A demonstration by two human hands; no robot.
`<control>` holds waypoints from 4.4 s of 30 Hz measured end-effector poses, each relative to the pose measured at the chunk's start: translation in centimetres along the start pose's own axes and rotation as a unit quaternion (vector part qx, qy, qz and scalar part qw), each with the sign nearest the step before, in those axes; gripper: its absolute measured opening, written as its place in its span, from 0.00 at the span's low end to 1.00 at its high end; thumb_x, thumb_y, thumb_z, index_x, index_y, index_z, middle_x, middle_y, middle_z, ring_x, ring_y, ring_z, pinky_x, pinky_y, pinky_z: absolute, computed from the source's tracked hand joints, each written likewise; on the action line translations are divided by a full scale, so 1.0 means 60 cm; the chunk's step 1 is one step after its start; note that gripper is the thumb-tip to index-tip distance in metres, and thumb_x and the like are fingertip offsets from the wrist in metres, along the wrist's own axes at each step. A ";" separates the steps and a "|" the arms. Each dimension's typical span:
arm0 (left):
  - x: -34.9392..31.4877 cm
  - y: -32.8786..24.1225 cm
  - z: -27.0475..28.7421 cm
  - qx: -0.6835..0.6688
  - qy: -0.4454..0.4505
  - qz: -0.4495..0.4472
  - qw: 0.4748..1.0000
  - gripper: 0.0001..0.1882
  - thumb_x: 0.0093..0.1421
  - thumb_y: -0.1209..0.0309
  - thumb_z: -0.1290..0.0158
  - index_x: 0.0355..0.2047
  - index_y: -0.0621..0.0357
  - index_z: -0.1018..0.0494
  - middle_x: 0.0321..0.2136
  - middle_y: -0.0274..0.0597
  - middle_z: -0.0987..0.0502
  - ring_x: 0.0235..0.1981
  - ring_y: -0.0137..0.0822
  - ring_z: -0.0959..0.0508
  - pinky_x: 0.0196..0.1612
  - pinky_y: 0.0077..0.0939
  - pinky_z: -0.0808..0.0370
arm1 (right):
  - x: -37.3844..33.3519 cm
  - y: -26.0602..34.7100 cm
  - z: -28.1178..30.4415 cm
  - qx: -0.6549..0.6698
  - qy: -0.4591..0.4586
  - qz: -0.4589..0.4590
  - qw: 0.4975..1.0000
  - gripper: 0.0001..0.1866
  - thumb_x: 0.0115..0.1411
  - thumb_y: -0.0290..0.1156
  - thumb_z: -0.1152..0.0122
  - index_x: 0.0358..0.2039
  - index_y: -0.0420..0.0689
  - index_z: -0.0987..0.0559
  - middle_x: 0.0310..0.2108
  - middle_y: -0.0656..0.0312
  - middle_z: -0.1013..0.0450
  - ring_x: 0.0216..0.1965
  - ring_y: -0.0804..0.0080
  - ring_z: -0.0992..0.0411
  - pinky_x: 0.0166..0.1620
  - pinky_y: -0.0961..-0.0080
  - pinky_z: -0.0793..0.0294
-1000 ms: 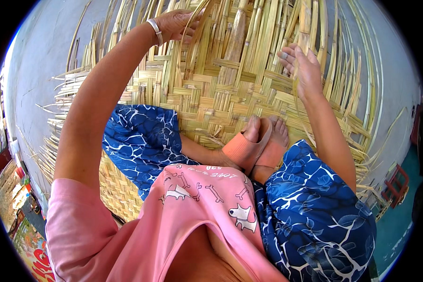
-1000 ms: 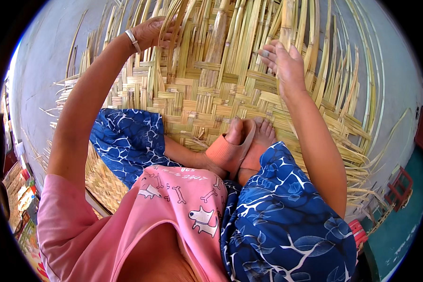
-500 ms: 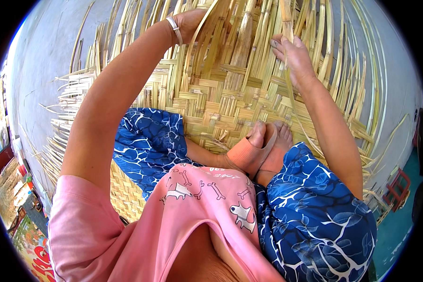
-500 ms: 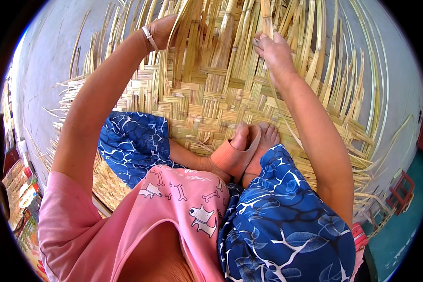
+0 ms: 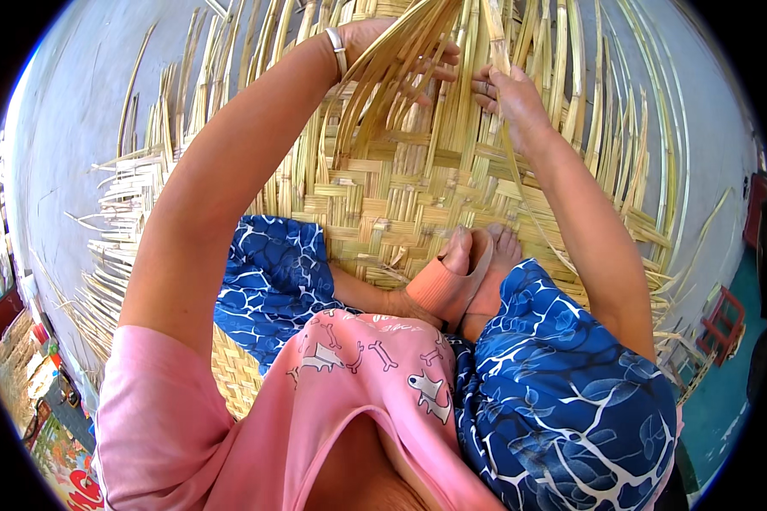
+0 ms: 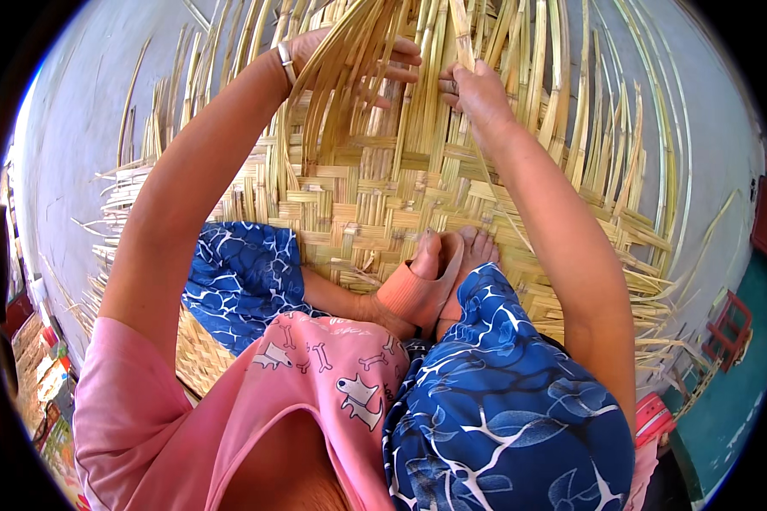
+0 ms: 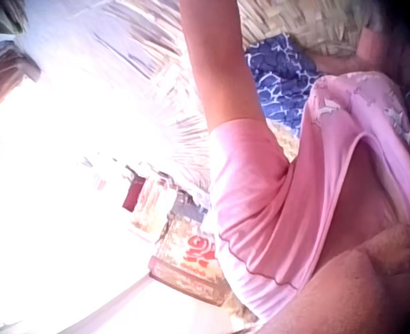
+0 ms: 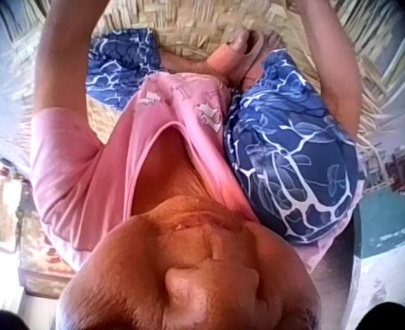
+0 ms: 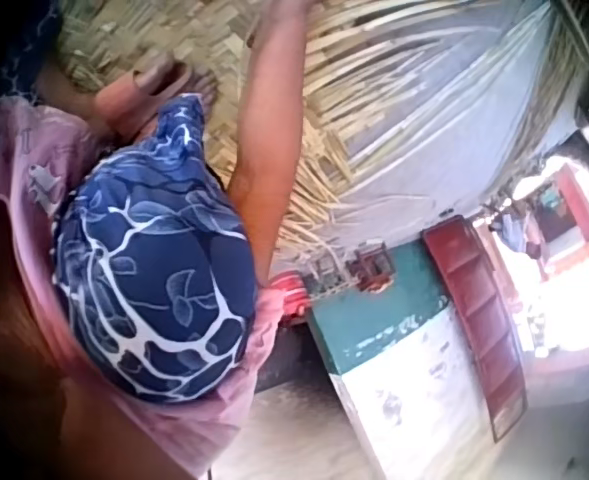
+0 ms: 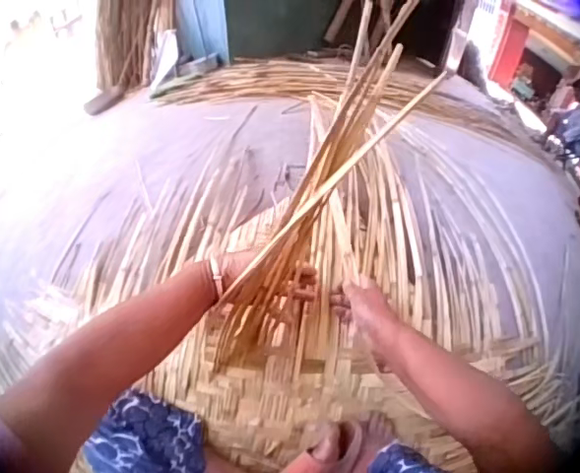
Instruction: The person weaves a basket by hand using thin bamboo strips. They interlace the strips in a consistent pattern, gradually building up the structure of the basket while sitting on the floor.
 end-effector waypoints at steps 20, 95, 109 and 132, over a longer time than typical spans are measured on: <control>0.054 -0.019 0.012 0.037 -0.156 -0.003 0.987 0.22 0.61 0.58 0.49 0.47 0.62 0.32 0.41 0.52 0.24 0.42 0.41 0.22 0.47 0.34 0.23 | -0.050 -0.010 -0.002 0.095 -0.014 0.025 0.995 0.09 0.67 0.32 0.58 0.41 0.42 0.32 0.31 0.62 0.30 0.27 0.78 0.32 0.31 0.80 0.29; -0.424 0.208 0.197 -0.336 -0.611 -0.260 0.668 0.09 0.61 0.71 0.49 0.40 0.59 0.33 0.32 0.45 0.24 0.31 0.42 0.21 0.29 0.36 0.20 | -0.053 -0.039 0.016 -0.591 0.122 0.139 0.785 0.13 0.59 0.38 0.48 0.31 0.39 0.29 0.22 0.47 0.29 0.23 0.55 0.29 0.28 0.62 0.32; -0.472 0.197 0.209 -0.302 -0.662 -0.250 0.639 0.07 0.61 0.67 0.49 0.36 0.56 0.32 0.30 0.43 0.25 0.25 0.38 0.23 0.21 0.30 0.24 | -0.053 -0.043 0.062 -0.507 0.122 0.089 0.849 0.17 0.62 0.41 0.49 0.24 0.40 0.30 0.17 0.60 0.32 0.18 0.75 0.33 0.24 0.74 0.32; -0.536 0.196 0.216 -0.274 -0.631 -0.282 0.668 0.12 0.64 0.68 0.53 0.44 0.62 0.35 0.40 0.49 0.25 0.42 0.45 0.23 0.41 0.38 0.23 | -0.146 0.055 -0.096 -0.784 0.158 0.292 0.525 0.09 0.52 0.34 0.40 0.29 0.42 0.25 0.29 0.52 0.29 0.34 0.50 0.29 0.38 0.59 0.29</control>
Point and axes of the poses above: each hand's wrist, its own x-axis towards the middle knuckle, its own z-axis out of the back of the hand, y = z × x, the point moved 8 cm from there along x, towards the middle knuckle
